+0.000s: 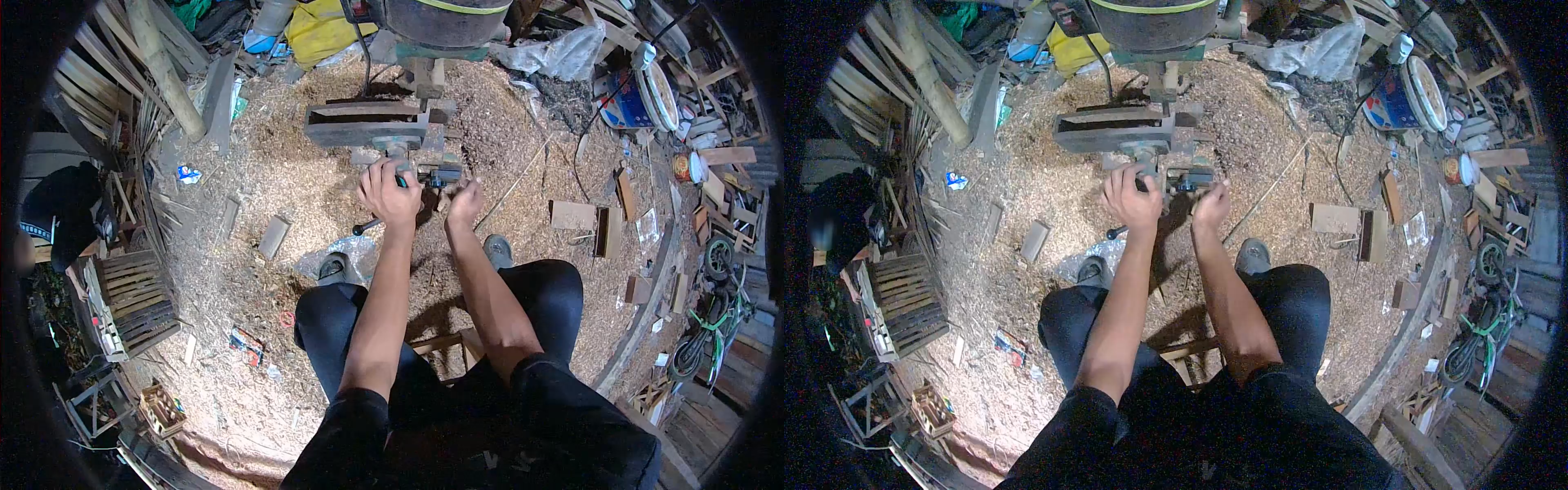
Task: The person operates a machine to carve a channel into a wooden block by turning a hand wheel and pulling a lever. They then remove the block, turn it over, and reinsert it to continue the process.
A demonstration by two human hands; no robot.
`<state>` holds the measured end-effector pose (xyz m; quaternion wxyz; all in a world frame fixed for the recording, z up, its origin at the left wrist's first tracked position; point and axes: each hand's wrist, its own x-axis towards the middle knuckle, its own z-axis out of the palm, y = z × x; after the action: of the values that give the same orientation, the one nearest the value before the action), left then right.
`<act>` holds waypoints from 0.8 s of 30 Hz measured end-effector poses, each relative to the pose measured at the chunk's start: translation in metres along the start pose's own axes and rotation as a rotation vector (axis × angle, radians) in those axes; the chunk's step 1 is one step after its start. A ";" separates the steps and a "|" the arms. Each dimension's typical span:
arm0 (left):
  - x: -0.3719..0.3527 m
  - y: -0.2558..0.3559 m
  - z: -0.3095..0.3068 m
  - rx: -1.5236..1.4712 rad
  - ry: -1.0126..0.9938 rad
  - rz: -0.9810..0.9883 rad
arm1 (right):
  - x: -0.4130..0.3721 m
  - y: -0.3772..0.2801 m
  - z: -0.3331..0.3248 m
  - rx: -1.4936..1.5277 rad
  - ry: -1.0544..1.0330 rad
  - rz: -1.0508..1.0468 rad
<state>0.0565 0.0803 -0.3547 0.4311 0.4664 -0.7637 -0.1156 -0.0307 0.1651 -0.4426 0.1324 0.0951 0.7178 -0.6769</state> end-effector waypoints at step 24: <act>0.001 -0.002 0.001 -0.056 0.004 -0.005 | 0.017 0.041 0.006 0.513 -0.453 0.756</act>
<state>0.0565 0.0785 -0.3560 0.4453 0.4562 -0.7581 -0.1372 -0.0336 0.1609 -0.4868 0.4927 0.2283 0.3974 -0.7398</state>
